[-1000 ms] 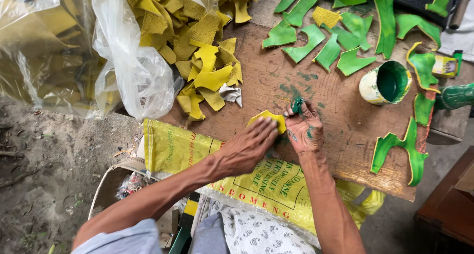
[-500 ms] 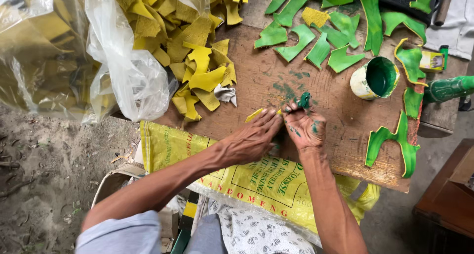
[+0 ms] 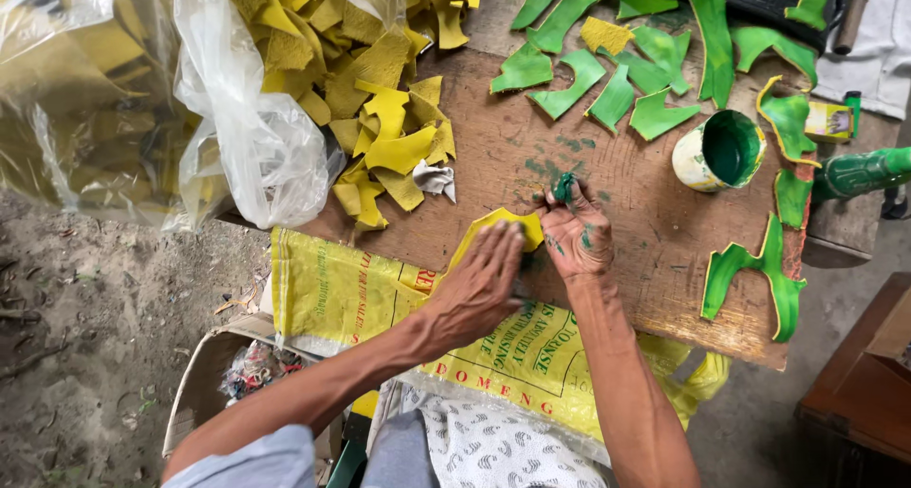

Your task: The person paints yellow rubber pieces green using a small sponge. They pick up individual pieces from a pile, apply green paint to the surface, and place the finished pieces on a black mat. The process is repeated for multiple pieces throughout the video.

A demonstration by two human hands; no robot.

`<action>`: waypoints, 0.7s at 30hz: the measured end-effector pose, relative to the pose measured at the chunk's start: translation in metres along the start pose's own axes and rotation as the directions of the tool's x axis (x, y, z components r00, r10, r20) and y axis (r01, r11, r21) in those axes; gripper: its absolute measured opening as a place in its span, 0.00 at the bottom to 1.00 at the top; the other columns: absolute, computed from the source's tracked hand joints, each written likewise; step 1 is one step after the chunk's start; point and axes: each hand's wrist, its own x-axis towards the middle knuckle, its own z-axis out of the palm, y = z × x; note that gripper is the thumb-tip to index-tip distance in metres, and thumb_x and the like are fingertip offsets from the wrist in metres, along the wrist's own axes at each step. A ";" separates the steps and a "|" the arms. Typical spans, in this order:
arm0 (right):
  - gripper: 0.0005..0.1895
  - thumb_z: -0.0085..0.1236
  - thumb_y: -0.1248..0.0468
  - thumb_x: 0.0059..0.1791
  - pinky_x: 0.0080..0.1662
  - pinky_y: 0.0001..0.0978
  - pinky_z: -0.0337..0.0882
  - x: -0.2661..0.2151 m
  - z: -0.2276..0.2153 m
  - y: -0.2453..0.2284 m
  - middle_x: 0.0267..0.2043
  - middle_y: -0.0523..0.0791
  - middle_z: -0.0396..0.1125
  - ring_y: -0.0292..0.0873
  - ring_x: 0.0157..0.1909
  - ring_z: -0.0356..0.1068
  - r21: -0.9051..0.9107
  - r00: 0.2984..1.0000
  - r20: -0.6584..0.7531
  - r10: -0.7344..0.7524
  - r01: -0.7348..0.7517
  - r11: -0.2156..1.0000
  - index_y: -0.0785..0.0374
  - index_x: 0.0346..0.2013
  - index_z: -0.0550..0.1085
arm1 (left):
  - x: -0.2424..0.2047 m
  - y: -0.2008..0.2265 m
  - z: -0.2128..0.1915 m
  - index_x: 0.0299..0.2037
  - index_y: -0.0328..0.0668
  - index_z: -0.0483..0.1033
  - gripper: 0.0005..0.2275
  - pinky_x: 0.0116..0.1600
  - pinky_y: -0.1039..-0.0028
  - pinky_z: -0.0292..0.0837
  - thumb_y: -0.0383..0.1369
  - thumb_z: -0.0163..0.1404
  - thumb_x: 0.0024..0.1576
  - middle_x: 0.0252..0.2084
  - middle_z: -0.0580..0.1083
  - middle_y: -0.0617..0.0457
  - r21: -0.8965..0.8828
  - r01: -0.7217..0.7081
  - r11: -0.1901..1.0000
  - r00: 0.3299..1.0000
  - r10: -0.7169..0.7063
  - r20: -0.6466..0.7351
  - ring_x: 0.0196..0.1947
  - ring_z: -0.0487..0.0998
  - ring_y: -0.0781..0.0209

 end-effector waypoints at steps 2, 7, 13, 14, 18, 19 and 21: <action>0.06 0.58 0.69 0.54 0.59 0.41 0.65 -0.004 0.001 0.002 0.39 0.46 0.71 0.44 0.45 0.67 -0.032 1.000 0.027 -0.008 0.009 0.999 0.65 0.44 0.79 | -0.009 0.004 -0.001 0.67 0.12 0.47 0.42 0.75 0.52 0.36 0.50 0.47 0.57 0.72 0.51 0.22 -0.005 0.068 0.998 0.998 -0.068 0.018 0.74 0.46 0.31; 0.05 0.58 0.69 0.54 0.60 0.43 0.66 -0.001 0.001 0.002 0.39 0.47 0.72 0.43 0.44 0.68 -0.079 0.996 0.082 -0.019 0.025 0.997 0.63 0.43 0.79 | 0.014 0.005 0.006 0.69 0.11 0.48 0.40 0.77 0.51 0.37 0.48 0.49 0.62 0.72 0.52 0.21 -0.022 0.189 0.982 0.976 -0.190 -0.106 0.76 0.48 0.30; 0.05 0.58 0.69 0.54 0.60 0.43 0.67 -0.005 -0.001 -0.002 0.39 0.47 0.72 0.45 0.44 0.70 -0.060 0.994 0.105 -0.031 0.037 0.998 0.66 0.44 0.78 | 0.002 0.011 0.001 0.67 0.11 0.49 0.42 0.75 0.48 0.39 0.47 0.52 0.57 0.70 0.53 0.20 -0.060 0.199 0.978 0.973 -0.205 -0.104 0.74 0.49 0.28; 0.05 0.58 0.68 0.53 0.58 0.44 0.67 -0.002 -0.002 -0.003 0.39 0.48 0.73 0.46 0.43 0.70 -0.071 0.995 0.091 -0.031 0.037 0.997 0.66 0.43 0.78 | 0.011 0.007 0.003 0.68 0.11 0.49 0.41 0.76 0.48 0.39 0.47 0.52 0.57 0.70 0.53 0.20 -0.068 0.207 0.976 0.968 -0.215 -0.132 0.74 0.49 0.27; 0.05 0.60 0.69 0.54 0.60 0.41 0.66 -0.008 -0.004 -0.001 0.39 0.47 0.71 0.43 0.45 0.68 -0.073 0.998 0.058 -0.003 0.008 0.997 0.65 0.44 0.77 | 0.017 0.005 0.005 0.67 0.11 0.50 0.42 0.76 0.48 0.39 0.47 0.54 0.56 0.70 0.52 0.19 -0.057 0.200 0.978 0.969 -0.206 -0.138 0.74 0.49 0.27; 0.05 0.60 0.69 0.54 0.60 0.41 0.66 -0.005 -0.001 -0.002 0.39 0.47 0.71 0.43 0.45 0.68 -0.075 0.998 0.067 -0.007 0.012 0.997 0.65 0.44 0.77 | 0.012 0.006 0.001 0.67 0.11 0.50 0.42 0.77 0.48 0.38 0.47 0.54 0.55 0.71 0.52 0.19 -0.028 0.178 0.984 0.975 -0.180 -0.128 0.74 0.49 0.27; 0.04 0.60 0.68 0.53 0.58 0.41 0.65 -0.008 0.001 -0.001 0.38 0.46 0.70 0.43 0.45 0.67 -0.078 0.997 0.074 -0.015 0.021 0.997 0.64 0.42 0.77 | 0.004 0.008 -0.005 0.67 0.12 0.50 0.43 0.76 0.50 0.38 0.47 0.54 0.54 0.71 0.51 0.21 -0.047 0.124 0.991 0.987 -0.129 -0.099 0.74 0.48 0.28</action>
